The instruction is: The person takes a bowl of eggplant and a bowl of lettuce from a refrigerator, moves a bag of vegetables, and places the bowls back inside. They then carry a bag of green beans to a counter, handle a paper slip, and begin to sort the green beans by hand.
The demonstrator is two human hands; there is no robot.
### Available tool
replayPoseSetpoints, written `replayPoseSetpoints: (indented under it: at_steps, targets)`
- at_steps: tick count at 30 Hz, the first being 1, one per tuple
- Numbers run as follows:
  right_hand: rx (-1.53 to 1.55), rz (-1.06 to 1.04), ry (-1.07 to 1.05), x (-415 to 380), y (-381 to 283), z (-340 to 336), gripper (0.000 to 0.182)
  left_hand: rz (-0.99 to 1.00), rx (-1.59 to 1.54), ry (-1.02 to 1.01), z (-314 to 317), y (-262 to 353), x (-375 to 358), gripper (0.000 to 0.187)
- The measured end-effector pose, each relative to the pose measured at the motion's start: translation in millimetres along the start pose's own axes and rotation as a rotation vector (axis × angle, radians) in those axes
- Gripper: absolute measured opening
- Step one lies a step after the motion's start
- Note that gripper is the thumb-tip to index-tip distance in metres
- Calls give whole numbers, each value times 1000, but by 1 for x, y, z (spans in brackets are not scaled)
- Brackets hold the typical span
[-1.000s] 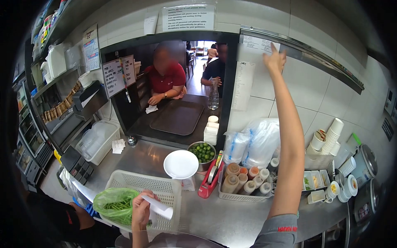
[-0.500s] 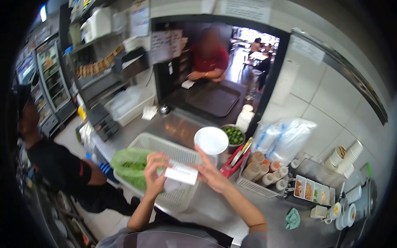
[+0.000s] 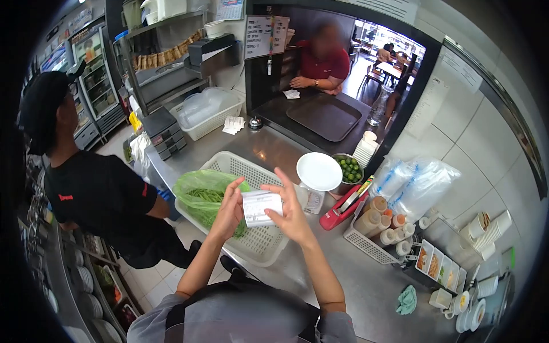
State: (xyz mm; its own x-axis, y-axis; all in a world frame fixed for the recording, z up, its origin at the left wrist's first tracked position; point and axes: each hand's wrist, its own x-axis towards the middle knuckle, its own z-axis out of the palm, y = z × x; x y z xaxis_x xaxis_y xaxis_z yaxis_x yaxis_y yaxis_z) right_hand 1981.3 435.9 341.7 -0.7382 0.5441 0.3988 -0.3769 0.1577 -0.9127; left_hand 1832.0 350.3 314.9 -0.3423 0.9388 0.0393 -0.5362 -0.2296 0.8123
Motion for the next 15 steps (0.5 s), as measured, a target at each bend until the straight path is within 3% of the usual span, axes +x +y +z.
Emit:
replayPoseSetpoints:
  at_steps: [2, 5, 6, 11, 12, 14, 15]
  targets:
    - [-107, -11, -76, -10, 12, 6, 85, -34, -57, 35, -13, -9, 2, 43]
    - [-123, 99, 18, -24, 30, 14, 85, -13, -42, 56, -28, -19, 2, 53]
    - [-166, 112, 57, -30, 38, 15, 85, 25, -2, 61, -31, -20, 1, 48]
    - [-6, 278, 168, -58, 64, 12, 87, 158, 406, 55, -45, -25, -6, 57]
    - [-57, 177, 166, -61, 81, 10, 87, 246, 533, 53, -49, -25, 1, 59]
    - [26, 382, 233, -66, 75, 17, 83, 265, 413, 27, -47, -22, 2, 61]
    - [46, 268, 277, -67, 88, 17, 64, 162, 311, -38, -35, -5, -3, 64]
